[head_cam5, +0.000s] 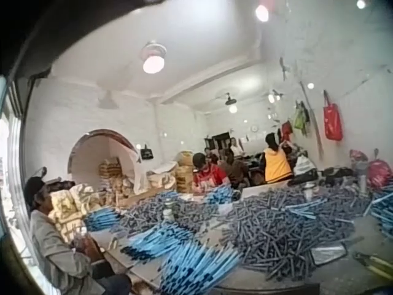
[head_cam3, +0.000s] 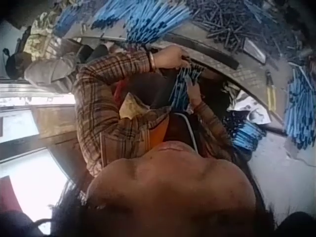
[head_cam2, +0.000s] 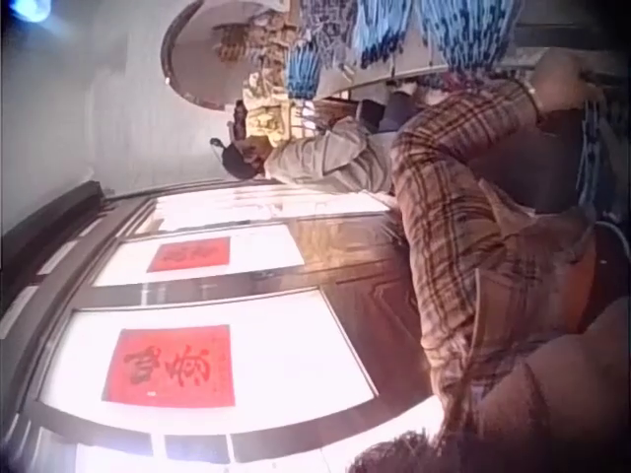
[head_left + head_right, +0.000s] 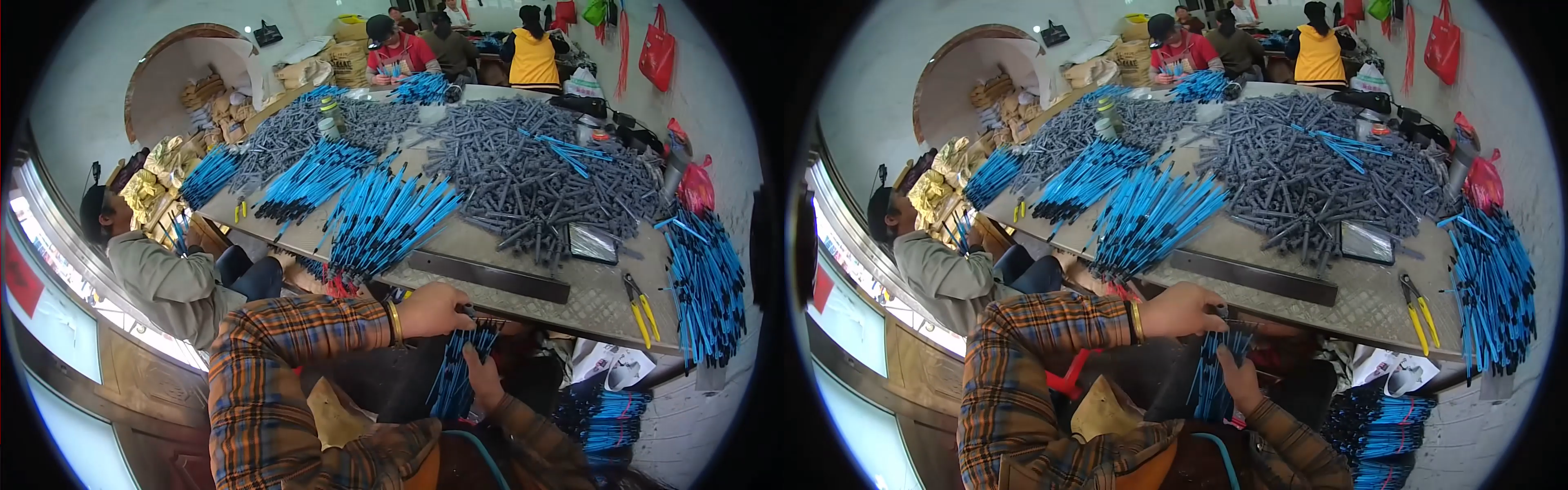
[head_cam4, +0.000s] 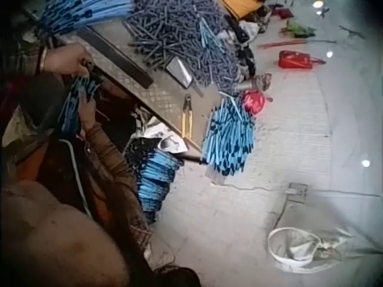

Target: The person bundles blue plastic strips and uses pliers to secure or trim them.

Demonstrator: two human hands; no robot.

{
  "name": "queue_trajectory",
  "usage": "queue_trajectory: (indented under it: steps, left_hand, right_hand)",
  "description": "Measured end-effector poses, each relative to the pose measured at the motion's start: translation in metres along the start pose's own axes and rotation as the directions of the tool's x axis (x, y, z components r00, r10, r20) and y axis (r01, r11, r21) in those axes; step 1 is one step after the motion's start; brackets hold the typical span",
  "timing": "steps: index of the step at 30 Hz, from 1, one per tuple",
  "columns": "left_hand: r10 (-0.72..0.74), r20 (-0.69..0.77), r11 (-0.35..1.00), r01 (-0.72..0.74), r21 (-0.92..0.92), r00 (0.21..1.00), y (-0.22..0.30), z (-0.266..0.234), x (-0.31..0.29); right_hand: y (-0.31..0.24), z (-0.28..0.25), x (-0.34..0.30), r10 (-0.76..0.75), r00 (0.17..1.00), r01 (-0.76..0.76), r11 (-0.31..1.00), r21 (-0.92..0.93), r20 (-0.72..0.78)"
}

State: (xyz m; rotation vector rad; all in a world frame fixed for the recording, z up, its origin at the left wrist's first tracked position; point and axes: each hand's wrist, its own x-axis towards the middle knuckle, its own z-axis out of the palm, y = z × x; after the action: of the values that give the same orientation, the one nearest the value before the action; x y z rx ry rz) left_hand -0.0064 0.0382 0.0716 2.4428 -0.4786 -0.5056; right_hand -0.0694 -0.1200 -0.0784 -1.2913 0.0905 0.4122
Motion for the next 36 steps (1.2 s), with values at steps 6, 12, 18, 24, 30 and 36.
queue_trajectory:
  steps: [6, 12, 18, 24, 30, 36]
  left_hand:
    - [0.048, -0.043, 0.997, -0.05, -0.06, 0.998, 0.006, 0.012, -0.001]
    - [0.086, -0.116, 0.971, -0.11, -0.215, 0.99, 0.009, 0.012, -0.005]
    - [0.097, 0.024, 0.827, -0.067, -0.558, 0.995, 0.003, -0.005, 0.003]
    - [0.184, 0.092, 0.813, -0.099, -0.574, 0.979, -0.007, 0.002, 0.004]
    - [0.157, 0.164, 0.869, -0.058, -0.491, 0.974, -0.012, 0.004, 0.002]
    - [0.097, 0.137, 0.849, -0.01, -0.528, 0.986, -0.005, 0.004, 0.006]
  right_hand:
    - [0.009, 0.001, -0.009, -0.325, 0.944, 0.32, 0.943, -0.089, -0.053]
    - [-0.011, -0.007, -0.007, -0.584, 0.811, 0.557, 0.758, -0.34, 0.027]
    - [-0.051, -0.028, 0.017, -0.384, 0.842, 0.5, 0.819, -0.281, 0.378]
    - [-0.041, -0.039, 0.016, -0.235, 0.844, 0.321, 0.942, -0.103, 0.482]
    - [-0.03, -0.038, 0.016, -0.176, 0.833, 0.315, 0.93, -0.189, 0.524]
    - [-0.032, -0.03, 0.013, -0.266, 0.89, 0.367, 0.899, -0.237, 0.372]
